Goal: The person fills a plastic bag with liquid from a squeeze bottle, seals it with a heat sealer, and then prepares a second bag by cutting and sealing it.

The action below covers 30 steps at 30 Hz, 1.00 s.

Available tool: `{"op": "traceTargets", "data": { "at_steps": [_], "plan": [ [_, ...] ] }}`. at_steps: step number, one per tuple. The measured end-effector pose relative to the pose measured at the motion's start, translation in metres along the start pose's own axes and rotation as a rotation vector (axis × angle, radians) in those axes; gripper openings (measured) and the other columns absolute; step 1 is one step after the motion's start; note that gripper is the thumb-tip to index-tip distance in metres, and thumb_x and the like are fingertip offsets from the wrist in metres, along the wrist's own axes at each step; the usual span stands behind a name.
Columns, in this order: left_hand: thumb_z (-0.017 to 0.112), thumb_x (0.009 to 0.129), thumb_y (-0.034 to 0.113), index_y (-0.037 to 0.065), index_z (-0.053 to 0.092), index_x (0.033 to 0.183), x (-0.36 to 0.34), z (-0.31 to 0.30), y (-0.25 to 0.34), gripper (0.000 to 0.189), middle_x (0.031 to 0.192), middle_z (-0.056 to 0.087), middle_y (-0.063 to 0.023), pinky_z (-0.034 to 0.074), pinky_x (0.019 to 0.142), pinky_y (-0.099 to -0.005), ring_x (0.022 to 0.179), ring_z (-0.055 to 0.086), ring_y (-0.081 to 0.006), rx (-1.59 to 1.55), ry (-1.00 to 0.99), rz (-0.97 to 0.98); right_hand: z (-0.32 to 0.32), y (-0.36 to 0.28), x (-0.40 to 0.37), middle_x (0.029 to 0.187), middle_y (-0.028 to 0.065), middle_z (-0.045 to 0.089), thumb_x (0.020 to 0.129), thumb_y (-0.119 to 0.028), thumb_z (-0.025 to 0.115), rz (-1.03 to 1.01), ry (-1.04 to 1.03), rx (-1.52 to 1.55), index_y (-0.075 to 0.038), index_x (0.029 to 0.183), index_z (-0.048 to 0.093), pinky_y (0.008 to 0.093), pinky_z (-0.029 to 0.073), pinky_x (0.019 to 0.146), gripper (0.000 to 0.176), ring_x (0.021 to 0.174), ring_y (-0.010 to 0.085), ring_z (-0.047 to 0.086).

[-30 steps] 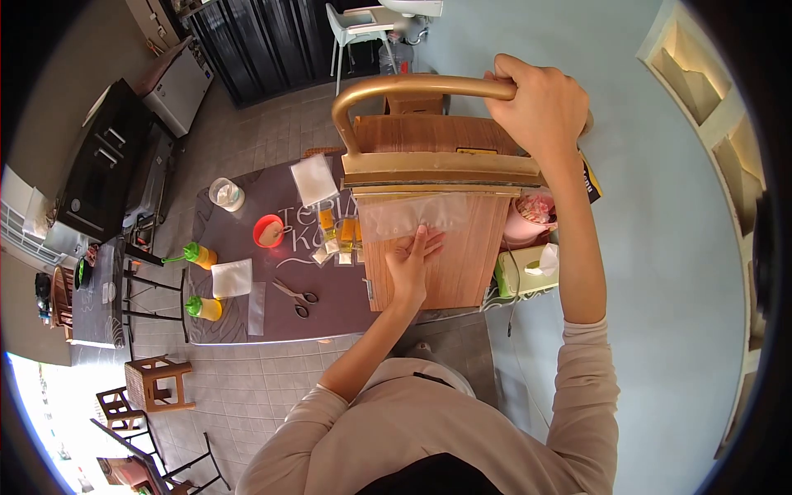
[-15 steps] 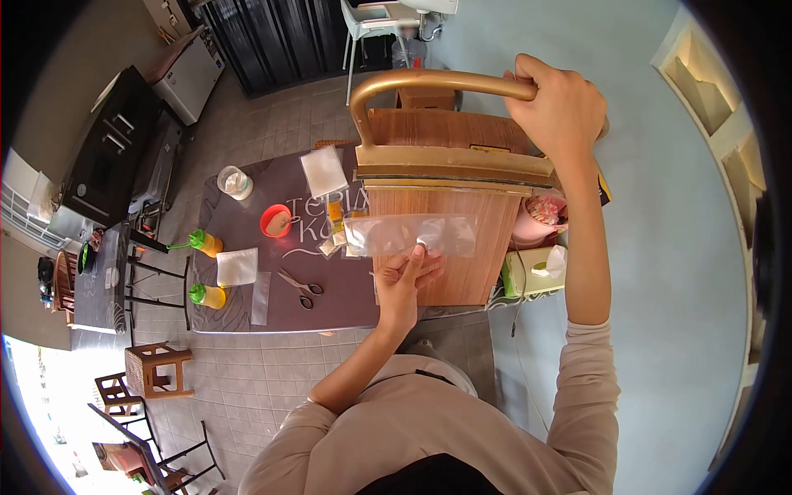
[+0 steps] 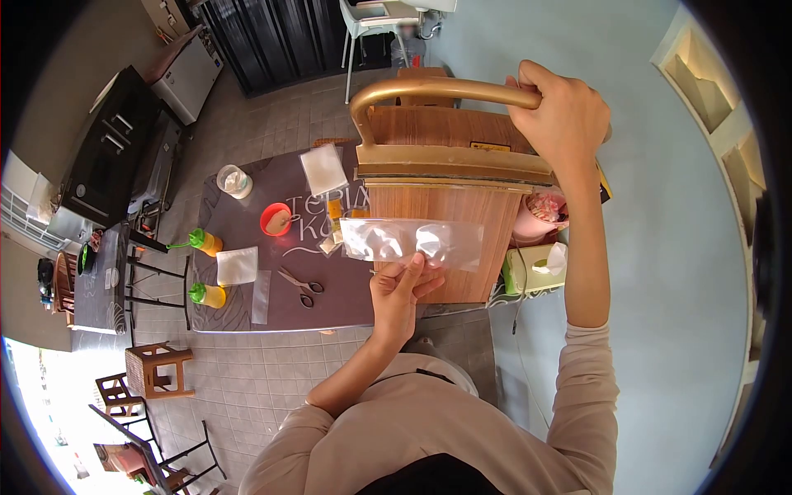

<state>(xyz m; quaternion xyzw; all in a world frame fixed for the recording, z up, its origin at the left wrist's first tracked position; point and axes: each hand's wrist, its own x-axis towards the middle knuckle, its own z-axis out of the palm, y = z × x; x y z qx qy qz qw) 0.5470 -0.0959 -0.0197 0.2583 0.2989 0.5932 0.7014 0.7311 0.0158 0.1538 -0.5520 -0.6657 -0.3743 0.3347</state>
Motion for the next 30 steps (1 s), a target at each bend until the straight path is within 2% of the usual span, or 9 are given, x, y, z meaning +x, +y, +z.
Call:
{"op": "traceTargets", "data": {
  "at_steps": [1,3,10,12,18,19,21,30],
  "plan": [
    [0.057,0.085,0.016,0.001,0.062,0.087,0.0,-0.001,0.0,0.016,0.085,0.064,-0.0084,0.054,0.069,-0.0306,0.08,0.064,-0.0191,-0.011,-0.019,0.0,-0.001,-0.001,0.0,0.042,0.0002,0.042,0.071,-0.026,0.064,-0.001,0.001,0.001,-0.013,0.056,0.045,0.0322,0.032,0.038,0.027,0.04,0.0223,0.042],
    [0.057,0.085,0.016,0.001,0.062,0.087,-0.001,0.0,0.003,0.016,0.084,0.064,-0.0081,0.054,0.069,-0.0306,0.08,0.064,-0.019,-0.014,-0.015,-0.028,-0.004,-0.002,0.001,0.047,0.0035,0.053,0.061,-0.021,0.064,0.006,-0.036,0.001,-0.017,0.061,0.058,0.0328,0.036,0.038,0.008,0.044,0.0232,0.052],
    [0.056,0.085,0.016,0.001,0.063,0.087,-0.003,0.0,0.006,0.016,0.082,0.064,-0.0074,0.054,0.07,-0.0302,0.078,0.063,-0.0181,-0.032,-0.047,-0.06,-0.001,-0.001,0.002,0.046,0.0035,0.051,0.062,-0.021,0.064,0.008,-0.038,-0.013,-0.017,0.059,0.057,0.0325,0.034,0.037,0.009,0.043,0.0227,0.05],
    [0.056,0.085,0.016,0.001,0.063,0.087,-0.004,0.0,0.006,0.016,0.082,0.064,-0.0074,0.054,0.07,-0.0302,0.077,0.063,-0.0178,-0.035,-0.043,-0.065,0.0,-0.002,0.003,0.042,0.0008,0.041,0.071,-0.026,0.064,0.028,-0.02,-0.01,-0.013,0.056,0.044,0.0321,0.031,0.039,0.029,0.039,0.0227,0.041],
    [0.056,0.085,0.015,0.001,0.063,0.087,-0.002,-0.001,0.006,0.016,0.082,0.063,-0.0071,0.054,0.07,-0.0301,0.077,0.063,-0.0164,-0.049,-0.06,-0.077,0.0,-0.001,0.003,0.041,0.0009,0.04,0.071,-0.027,0.064,0.023,-0.011,-0.012,-0.013,0.055,0.042,0.0319,0.031,0.039,0.03,0.039,0.0227,0.041],
    [0.056,0.085,0.015,0.001,0.063,0.088,-0.002,-0.001,0.006,0.016,0.083,0.063,-0.0071,0.054,0.07,-0.0302,0.077,0.063,-0.0161,-0.048,-0.066,-0.078,-0.001,-0.002,0.003,0.041,0.0009,0.04,0.071,-0.027,0.064,0.023,-0.011,-0.012,-0.013,0.055,0.042,0.0319,0.031,0.039,0.03,0.039,0.0227,0.041],
    [0.055,0.086,0.014,0.003,0.063,0.085,-0.002,0.002,0.008,0.014,0.081,0.063,-0.0063,0.054,0.069,-0.0297,0.076,0.063,-0.0151,-0.044,-0.051,-0.082,-0.004,-0.004,0.004,0.045,0.0036,0.052,0.063,-0.022,0.065,0.031,-0.045,-0.025,-0.016,0.059,0.056,0.0327,0.035,0.038,0.011,0.042,0.0229,0.05],
    [0.055,0.086,0.013,0.004,0.062,0.081,0.007,0.003,-0.001,0.012,0.08,0.063,-0.0061,0.054,0.07,-0.0295,0.076,0.063,-0.0155,0.002,-0.01,-0.141,-0.005,-0.005,0.002,0.045,0.002,0.051,0.063,-0.022,0.065,0.013,-0.008,-0.008,-0.016,0.058,0.056,0.0318,0.035,0.038,0.012,0.041,0.0226,0.05]
  ]
}}
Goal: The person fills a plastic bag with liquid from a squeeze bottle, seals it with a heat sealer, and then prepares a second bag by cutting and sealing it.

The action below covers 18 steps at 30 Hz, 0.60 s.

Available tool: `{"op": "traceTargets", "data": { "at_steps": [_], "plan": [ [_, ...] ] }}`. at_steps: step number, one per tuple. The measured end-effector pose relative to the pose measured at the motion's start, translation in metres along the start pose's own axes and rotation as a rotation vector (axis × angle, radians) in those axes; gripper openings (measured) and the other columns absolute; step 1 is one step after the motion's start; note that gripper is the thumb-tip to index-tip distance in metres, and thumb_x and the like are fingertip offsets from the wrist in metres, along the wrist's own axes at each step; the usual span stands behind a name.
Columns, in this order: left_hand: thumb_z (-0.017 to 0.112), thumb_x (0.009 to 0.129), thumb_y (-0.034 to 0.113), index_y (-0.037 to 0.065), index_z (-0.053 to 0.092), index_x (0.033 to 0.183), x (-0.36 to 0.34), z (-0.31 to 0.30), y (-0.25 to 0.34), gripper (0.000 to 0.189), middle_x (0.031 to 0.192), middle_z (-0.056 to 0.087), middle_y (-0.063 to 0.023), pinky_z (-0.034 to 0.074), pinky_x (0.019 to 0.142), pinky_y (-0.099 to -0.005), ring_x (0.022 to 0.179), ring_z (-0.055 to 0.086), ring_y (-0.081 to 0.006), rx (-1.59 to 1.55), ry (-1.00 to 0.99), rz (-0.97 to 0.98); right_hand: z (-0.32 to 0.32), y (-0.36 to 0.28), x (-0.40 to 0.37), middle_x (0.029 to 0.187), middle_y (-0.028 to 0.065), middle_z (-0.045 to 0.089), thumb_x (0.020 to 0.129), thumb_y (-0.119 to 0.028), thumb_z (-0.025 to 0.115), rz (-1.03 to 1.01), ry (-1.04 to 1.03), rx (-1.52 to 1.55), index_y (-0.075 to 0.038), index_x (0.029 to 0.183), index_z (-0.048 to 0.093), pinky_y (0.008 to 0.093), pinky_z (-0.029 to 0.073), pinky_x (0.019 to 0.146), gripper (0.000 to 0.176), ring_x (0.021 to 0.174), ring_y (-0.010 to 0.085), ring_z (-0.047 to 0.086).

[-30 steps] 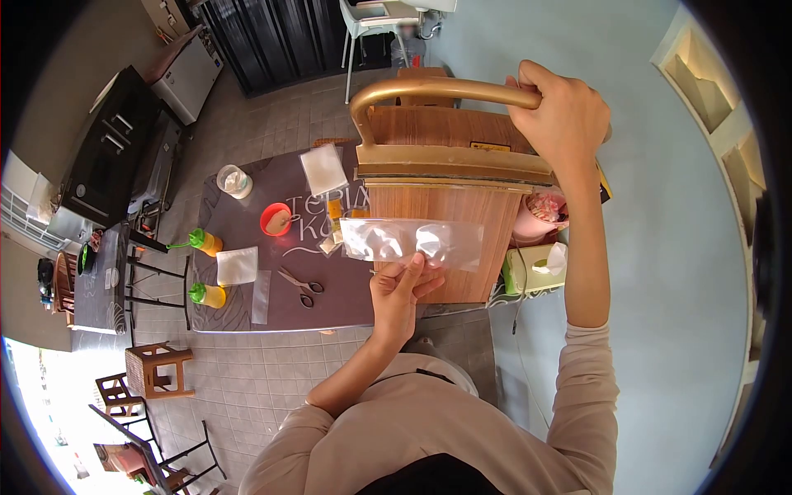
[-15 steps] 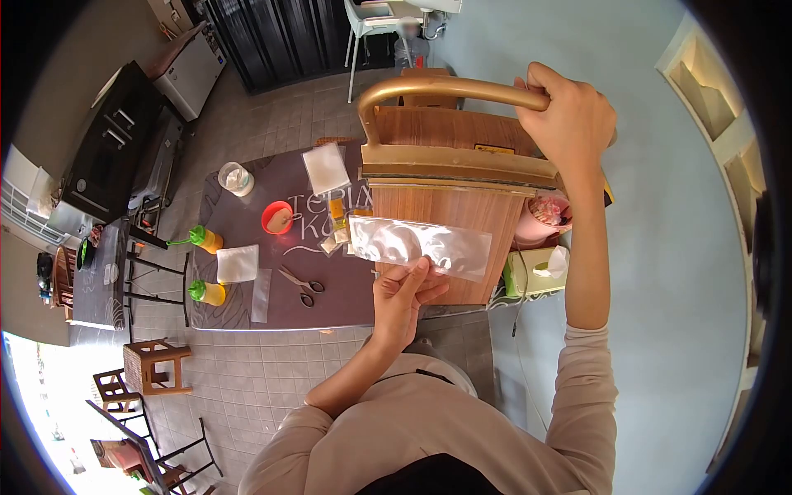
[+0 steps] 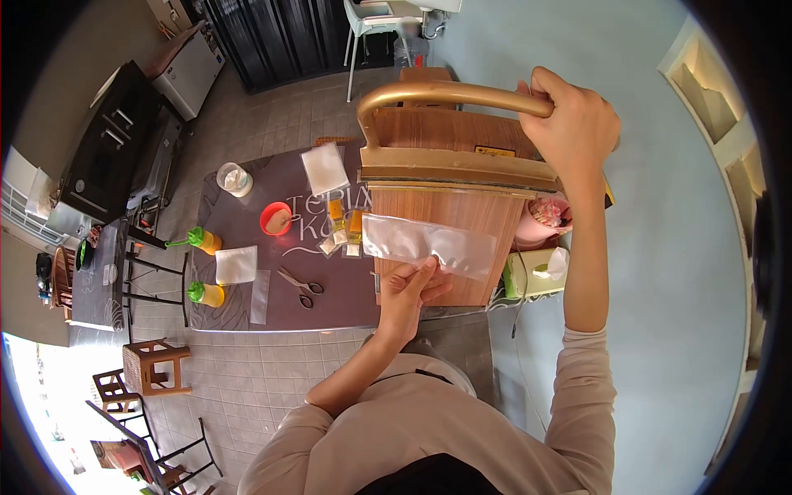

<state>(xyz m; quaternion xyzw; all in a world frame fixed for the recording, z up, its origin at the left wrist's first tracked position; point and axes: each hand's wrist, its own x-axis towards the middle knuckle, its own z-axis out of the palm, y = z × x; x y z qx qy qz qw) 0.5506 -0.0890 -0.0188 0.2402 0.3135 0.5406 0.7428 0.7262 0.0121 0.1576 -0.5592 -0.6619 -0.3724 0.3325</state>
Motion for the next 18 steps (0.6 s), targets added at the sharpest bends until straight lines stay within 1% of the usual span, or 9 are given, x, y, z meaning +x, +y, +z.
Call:
{"op": "traceTargets", "data": {
  "at_steps": [2,4,7,8,9,11,13,16,18],
  "plan": [
    [0.056,0.085,0.013,0.003,0.062,0.082,0.008,-0.006,-0.007,0.012,0.081,0.063,-0.0068,0.054,0.07,-0.0299,0.077,0.063,-0.016,0.017,0.005,-0.02,0.0,-0.001,-0.002,0.045,0.0017,0.051,0.063,-0.022,0.064,0.0,0.01,-0.01,-0.016,0.057,0.054,0.0315,0.035,0.039,0.013,0.04,0.0224,0.049],
    [0.058,0.084,0.018,-0.002,0.061,0.089,0.016,-0.013,-0.015,0.02,0.086,0.063,-0.0104,0.053,0.073,-0.0301,0.08,0.063,-0.0188,0.084,-0.001,-0.019,-0.002,-0.002,-0.005,0.045,0.0013,0.051,0.063,-0.021,0.064,0.002,0.018,-0.021,-0.015,0.056,0.053,0.0311,0.035,0.039,0.015,0.04,0.0222,0.048],
    [0.057,0.084,0.015,-0.002,0.06,0.087,0.019,-0.011,-0.017,0.018,0.083,0.063,-0.0115,0.053,0.071,-0.0311,0.079,0.063,-0.0202,0.145,0.057,0.017,-0.005,-0.005,-0.014,0.044,0.0011,0.049,0.062,-0.018,0.063,-0.021,0.05,-0.035,-0.014,0.053,0.047,0.0313,0.033,0.038,0.018,0.038,0.0214,0.045],
    [0.057,0.084,0.015,-0.002,0.06,0.087,0.019,-0.012,-0.017,0.018,0.083,0.063,-0.0115,0.053,0.071,-0.0311,0.079,0.063,-0.0202,0.144,0.058,0.019,-0.008,-0.007,-0.021,0.043,0.0007,0.044,0.063,-0.019,0.065,-0.028,0.076,-0.035,-0.013,0.052,0.043,0.0308,0.03,0.038,0.025,0.037,0.0214,0.041],
    [0.057,0.085,0.015,-0.003,0.06,0.088,0.018,-0.013,-0.018,0.019,0.083,0.062,-0.0116,0.053,0.071,-0.0317,0.078,0.063,-0.0204,0.147,0.08,0.076,-0.011,-0.01,-0.029,0.042,0.0002,0.038,0.064,-0.02,0.067,-0.036,0.101,-0.035,-0.013,0.051,0.038,0.0304,0.027,0.039,0.032,0.037,0.0213,0.036],
    [0.057,0.085,0.015,-0.004,0.059,0.089,0.013,-0.018,-0.019,0.019,0.083,0.062,-0.0117,0.053,0.07,-0.0322,0.078,0.063,-0.0206,0.149,0.106,0.138,-0.02,-0.018,-0.05,0.042,0.0006,0.037,0.063,-0.018,0.067,-0.024,0.092,0.005,-0.013,0.051,0.038,0.0301,0.027,0.04,0.032,0.037,0.0211,0.035],
    [0.056,0.085,0.013,-0.006,0.059,0.09,0.004,-0.028,-0.018,0.019,0.084,0.062,-0.0127,0.054,0.068,-0.0295,0.076,0.062,-0.0185,0.187,0.157,0.327,-0.029,-0.026,-0.072,0.042,0.0011,0.037,0.062,-0.016,0.067,-0.012,0.08,0.047,-0.014,0.05,0.037,0.0299,0.027,0.041,0.032,0.037,0.0209,0.035],
    [0.055,0.086,0.01,-0.005,0.059,0.088,-0.011,-0.045,-0.016,0.016,0.082,0.062,-0.0117,0.054,0.063,-0.0287,0.075,0.061,-0.017,0.181,0.256,0.455,-0.041,-0.038,-0.107,0.042,0.0017,0.035,0.06,-0.012,0.067,-0.024,0.014,0.114,-0.014,0.049,0.036,0.03,0.028,0.042,0.033,0.038,0.0204,0.036],
    [0.054,0.086,0.012,-0.004,0.06,0.087,-0.018,-0.06,-0.011,0.017,0.081,0.062,-0.0114,0.054,0.061,-0.0276,0.075,0.061,-0.0162,0.216,0.316,0.482,-0.043,-0.044,-0.134,0.043,0.0012,0.037,0.058,-0.01,0.067,0.052,-0.126,0.171,-0.013,0.049,0.037,0.0306,0.028,0.044,0.032,0.04,0.0198,0.039]
  ]
}}
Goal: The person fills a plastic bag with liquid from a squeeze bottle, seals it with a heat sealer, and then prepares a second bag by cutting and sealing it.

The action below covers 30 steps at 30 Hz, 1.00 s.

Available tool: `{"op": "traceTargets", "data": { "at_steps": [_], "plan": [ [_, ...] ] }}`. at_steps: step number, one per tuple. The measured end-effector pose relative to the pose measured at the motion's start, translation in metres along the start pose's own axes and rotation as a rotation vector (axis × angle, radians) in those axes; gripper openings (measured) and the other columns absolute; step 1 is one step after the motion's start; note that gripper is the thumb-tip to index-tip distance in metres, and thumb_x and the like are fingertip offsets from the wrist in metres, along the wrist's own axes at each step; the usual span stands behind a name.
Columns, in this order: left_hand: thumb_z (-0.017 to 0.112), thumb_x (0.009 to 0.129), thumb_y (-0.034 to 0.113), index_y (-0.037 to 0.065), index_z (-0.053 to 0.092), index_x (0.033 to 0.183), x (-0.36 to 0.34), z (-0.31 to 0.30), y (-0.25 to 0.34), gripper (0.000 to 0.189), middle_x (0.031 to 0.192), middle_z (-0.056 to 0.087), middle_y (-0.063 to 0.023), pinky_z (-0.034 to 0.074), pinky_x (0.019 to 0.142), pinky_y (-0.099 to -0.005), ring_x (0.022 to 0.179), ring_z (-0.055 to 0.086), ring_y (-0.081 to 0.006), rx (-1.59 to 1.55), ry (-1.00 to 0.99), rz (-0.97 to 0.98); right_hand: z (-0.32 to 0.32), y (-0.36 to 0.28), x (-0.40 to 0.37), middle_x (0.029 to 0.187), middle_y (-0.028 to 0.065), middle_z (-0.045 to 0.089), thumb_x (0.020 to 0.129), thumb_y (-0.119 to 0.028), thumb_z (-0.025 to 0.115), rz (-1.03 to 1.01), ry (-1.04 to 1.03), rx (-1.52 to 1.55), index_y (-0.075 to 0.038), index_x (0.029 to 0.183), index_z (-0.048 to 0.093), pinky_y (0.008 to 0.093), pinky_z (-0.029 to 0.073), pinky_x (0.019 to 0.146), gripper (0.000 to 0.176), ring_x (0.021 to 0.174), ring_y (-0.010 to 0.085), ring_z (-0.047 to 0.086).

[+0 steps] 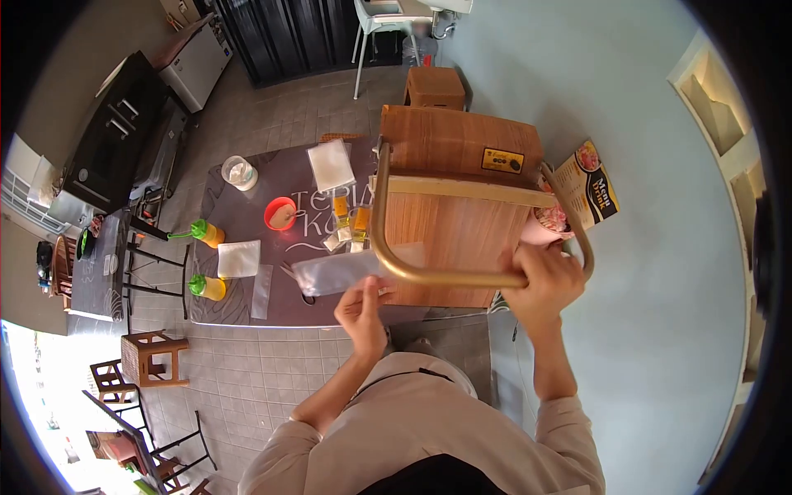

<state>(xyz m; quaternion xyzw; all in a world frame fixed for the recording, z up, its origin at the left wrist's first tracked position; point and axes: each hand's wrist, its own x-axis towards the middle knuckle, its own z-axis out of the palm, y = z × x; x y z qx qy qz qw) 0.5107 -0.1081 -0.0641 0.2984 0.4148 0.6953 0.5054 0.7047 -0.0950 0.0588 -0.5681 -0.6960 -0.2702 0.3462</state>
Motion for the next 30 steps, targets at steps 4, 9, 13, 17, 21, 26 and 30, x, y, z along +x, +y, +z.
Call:
{"op": "traceTargets", "data": {
  "at_steps": [4,9,13,17,21,26,30],
  "plan": [
    [0.054,0.087,0.017,-0.001,0.06,0.088,0.012,-0.035,0.012,0.019,0.08,0.063,-0.0099,0.053,0.062,-0.0265,0.075,0.061,-0.0155,0.078,0.245,0.058,0.016,-0.005,-0.052,0.047,-0.0023,0.041,0.059,-0.01,0.064,0.007,-0.102,0.015,-0.014,0.052,0.041,0.0302,0.025,0.043,0.024,0.043,0.0153,0.042],
    [0.055,0.086,0.016,0.001,0.06,0.09,0.009,-0.049,0.041,0.016,0.084,0.063,-0.0094,0.051,0.061,-0.0267,0.078,0.061,-0.0177,0.027,0.351,0.15,0.017,-0.007,-0.07,0.052,-0.0027,0.046,0.059,-0.012,0.067,0.104,-0.252,0.12,-0.014,0.055,0.045,0.0293,0.028,0.048,0.022,0.05,0.0165,0.045],
    [0.055,0.086,0.013,0.0,0.06,0.089,-0.015,-0.033,0.062,0.015,0.082,0.062,-0.0097,0.052,0.057,-0.0282,0.077,0.062,-0.0208,-0.11,0.221,0.128,-0.013,-0.018,-0.038,0.075,0.0009,0.054,0.063,-0.014,0.069,0.072,-0.392,0.45,-0.012,0.077,0.059,0.027,0.035,0.055,0.018,0.067,0.0182,0.052],
    [0.054,0.086,0.011,-0.001,0.06,0.088,-0.046,-0.017,0.069,0.014,0.08,0.061,-0.0119,0.053,0.057,-0.03,0.076,0.062,-0.0241,-0.262,0.031,0.049,-0.028,-0.053,-0.024,0.094,0.0055,0.054,0.066,-0.015,0.069,0.307,-0.296,0.978,-0.007,0.099,0.058,0.0282,0.039,0.063,0.036,0.081,0.019,0.052],
    [0.054,0.086,0.01,-0.003,0.061,0.09,-0.067,-0.009,0.064,0.015,0.083,0.062,-0.0147,0.054,0.059,-0.0315,0.077,0.062,-0.0246,-0.253,-0.049,-0.006,-0.015,-0.079,-0.016,0.081,0.0062,0.057,0.072,-0.01,0.066,0.404,-0.468,1.276,0.001,0.09,0.061,0.0262,0.04,0.062,0.022,0.071,0.0149,0.052],
    [0.053,0.086,0.01,-0.003,0.06,0.093,-0.071,-0.03,0.067,0.015,0.089,0.061,-0.0145,0.054,0.061,-0.0329,0.081,0.062,-0.0242,-0.197,-0.077,-0.061,-0.004,-0.107,-0.027,0.063,0.0039,0.055,0.076,-0.006,0.063,0.442,-0.458,1.316,0.003,0.074,0.063,0.0211,0.037,0.055,0.009,0.059,0.0099,0.049],
    [0.051,0.087,0.009,-0.001,0.058,0.095,-0.065,-0.065,0.071,0.015,0.094,0.06,-0.0125,0.054,0.062,-0.0345,0.084,0.06,-0.0232,-0.351,-0.052,-0.017,0.001,-0.129,-0.035,0.061,0.0013,0.056,0.075,-0.01,0.067,0.58,-0.461,1.428,-0.001,0.067,0.061,0.0194,0.03,0.047,0.013,0.052,0.0047,0.042]
  ]
}}
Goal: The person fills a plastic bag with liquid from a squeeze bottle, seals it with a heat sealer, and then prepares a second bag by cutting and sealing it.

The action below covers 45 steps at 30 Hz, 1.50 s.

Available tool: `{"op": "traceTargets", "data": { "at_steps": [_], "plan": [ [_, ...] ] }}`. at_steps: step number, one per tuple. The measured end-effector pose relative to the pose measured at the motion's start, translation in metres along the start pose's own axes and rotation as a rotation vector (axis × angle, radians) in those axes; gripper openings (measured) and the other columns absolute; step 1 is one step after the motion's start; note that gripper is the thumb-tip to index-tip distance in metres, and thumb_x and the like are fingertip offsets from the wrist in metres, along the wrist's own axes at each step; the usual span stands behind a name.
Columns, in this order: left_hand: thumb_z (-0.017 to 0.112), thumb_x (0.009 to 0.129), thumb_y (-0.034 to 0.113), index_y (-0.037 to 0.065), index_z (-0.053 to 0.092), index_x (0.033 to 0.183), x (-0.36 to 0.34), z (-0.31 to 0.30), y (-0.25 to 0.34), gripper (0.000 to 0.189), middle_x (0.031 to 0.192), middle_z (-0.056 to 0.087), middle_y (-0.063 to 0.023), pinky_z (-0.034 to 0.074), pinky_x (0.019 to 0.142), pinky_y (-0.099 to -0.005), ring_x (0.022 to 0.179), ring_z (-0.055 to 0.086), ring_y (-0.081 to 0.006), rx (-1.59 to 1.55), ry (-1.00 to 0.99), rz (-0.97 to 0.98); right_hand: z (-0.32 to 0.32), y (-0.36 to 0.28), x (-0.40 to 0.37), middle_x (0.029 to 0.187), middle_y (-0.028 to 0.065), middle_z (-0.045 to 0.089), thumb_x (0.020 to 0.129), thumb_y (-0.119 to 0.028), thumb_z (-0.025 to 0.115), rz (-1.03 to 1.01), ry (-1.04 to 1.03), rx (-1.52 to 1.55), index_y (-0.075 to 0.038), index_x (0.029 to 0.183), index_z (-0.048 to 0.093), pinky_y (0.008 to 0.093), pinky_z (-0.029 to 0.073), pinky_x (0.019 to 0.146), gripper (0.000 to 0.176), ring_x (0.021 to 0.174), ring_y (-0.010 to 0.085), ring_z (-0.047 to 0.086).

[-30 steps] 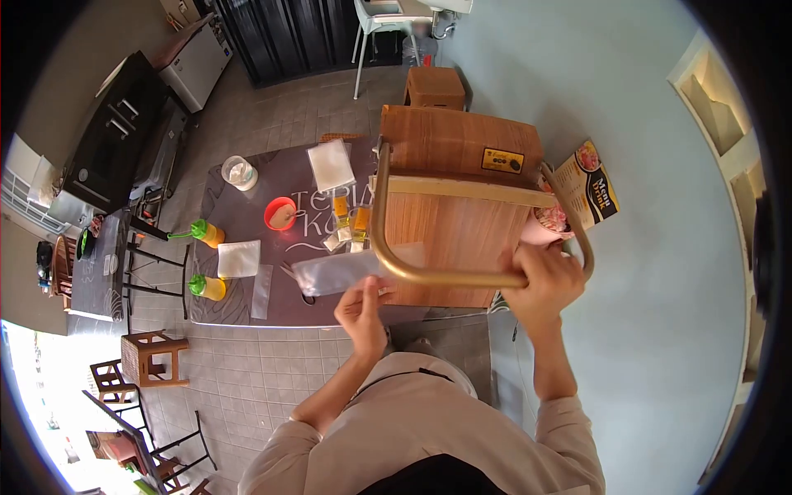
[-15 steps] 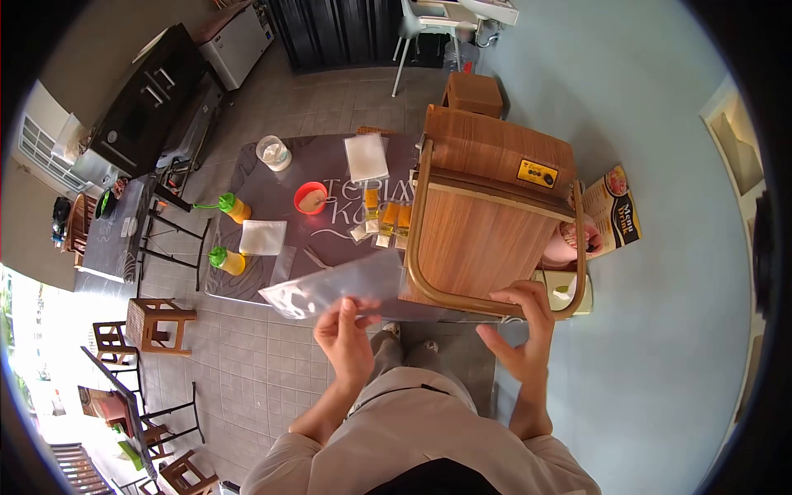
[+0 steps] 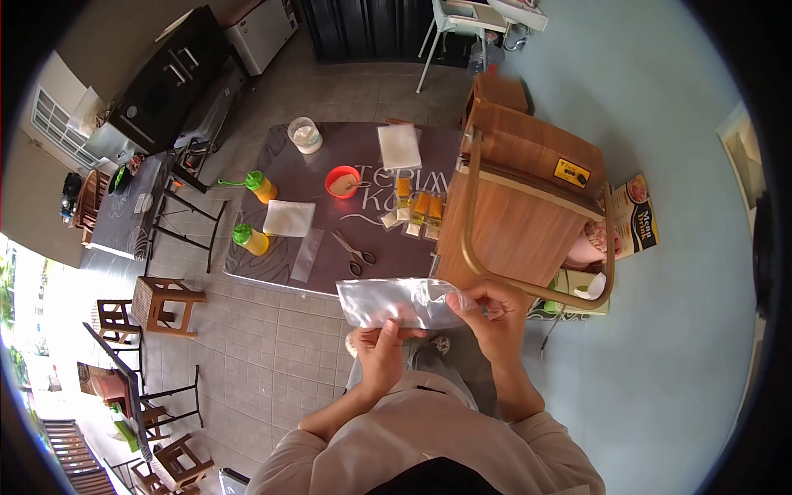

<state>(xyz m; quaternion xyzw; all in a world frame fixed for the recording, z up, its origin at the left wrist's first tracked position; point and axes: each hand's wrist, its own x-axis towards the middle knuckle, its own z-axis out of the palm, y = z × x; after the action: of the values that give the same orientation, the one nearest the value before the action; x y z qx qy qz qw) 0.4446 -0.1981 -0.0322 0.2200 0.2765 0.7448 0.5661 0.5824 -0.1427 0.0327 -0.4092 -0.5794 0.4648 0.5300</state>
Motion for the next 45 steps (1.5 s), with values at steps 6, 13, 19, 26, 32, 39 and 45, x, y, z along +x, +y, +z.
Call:
{"op": "traceTargets", "data": {
  "at_steps": [6,13,19,26,32,39,45],
  "plan": [
    [0.052,0.086,0.009,0.001,0.058,0.096,0.021,-0.046,0.053,0.014,0.091,0.06,-0.0084,0.055,0.061,-0.0354,0.082,0.06,-0.0186,-0.018,0.039,-0.078,0.063,0.004,0.0,0.059,-0.0007,0.055,0.076,-0.01,0.066,0.134,0.055,0.073,-0.001,0.064,0.059,0.0183,0.029,0.046,0.017,0.051,0.0018,0.042],
    [0.057,0.084,0.013,0.001,0.062,0.087,0.044,-0.114,0.135,0.013,0.084,0.061,-0.0068,0.053,0.06,-0.0298,0.077,0.061,-0.0164,0.109,0.065,-0.118,0.164,0.02,0.001,0.067,0.0035,0.058,0.081,-0.015,0.06,0.152,0.002,0.051,0.001,0.079,0.063,0.0181,0.03,0.046,0.017,0.051,0.0035,0.043],
    [0.059,0.083,0.015,0.002,0.063,0.082,0.058,-0.176,0.157,0.014,0.081,0.061,-0.0053,0.052,0.061,-0.0283,0.076,0.061,-0.0155,0.201,0.19,-0.141,0.227,0.046,-0.001,0.068,0.0042,0.059,0.082,-0.017,0.059,0.326,-0.042,0.124,0.001,0.086,0.063,0.0178,0.031,0.046,0.019,0.05,0.0038,0.043],
    [0.066,0.078,0.019,0.002,0.058,0.099,0.087,-0.22,0.149,0.028,0.092,0.06,-0.0065,0.05,0.073,-0.0313,0.089,0.057,-0.0162,0.276,0.311,-0.322,0.24,0.1,0.006,0.066,0.0016,0.059,0.083,-0.016,0.059,0.361,-0.003,0.004,0.001,0.088,0.063,0.0179,0.033,0.045,0.019,0.05,0.0035,0.044],
    [0.075,0.066,0.021,0.006,0.046,0.117,0.126,-0.225,0.176,0.061,0.114,0.049,-0.0115,0.033,0.091,-0.0421,0.111,0.043,-0.0268,1.255,-0.204,0.28,0.229,0.105,0.042,0.056,0.0015,0.056,0.079,-0.016,0.062,0.226,-0.285,-0.415,0.001,0.077,0.064,0.0205,0.034,0.045,0.017,0.049,0.0035,0.045],
    [0.068,0.074,0.022,0.004,0.066,0.084,0.162,-0.196,0.138,0.021,0.077,0.065,-0.0097,0.038,0.082,-0.0397,0.067,0.059,-0.0208,1.1,-0.35,-0.124,0.223,0.102,0.094,0.06,0.0044,0.058,0.073,-0.017,0.067,0.144,-0.408,-0.415,-0.004,0.083,0.064,0.0234,0.037,0.047,0.016,0.05,0.0088,0.05],
    [0.068,0.073,0.022,0.005,0.067,0.079,0.182,-0.191,0.129,0.018,0.075,0.065,-0.0062,0.032,0.093,-0.0459,0.063,0.058,-0.0181,1.166,-0.264,-0.096,0.213,0.096,0.112,0.068,0.0011,0.059,0.071,-0.012,0.07,0.115,-0.271,-0.321,-0.006,0.091,0.062,0.0199,0.035,0.046,0.022,0.05,0.0039,0.047]
  ]
}}
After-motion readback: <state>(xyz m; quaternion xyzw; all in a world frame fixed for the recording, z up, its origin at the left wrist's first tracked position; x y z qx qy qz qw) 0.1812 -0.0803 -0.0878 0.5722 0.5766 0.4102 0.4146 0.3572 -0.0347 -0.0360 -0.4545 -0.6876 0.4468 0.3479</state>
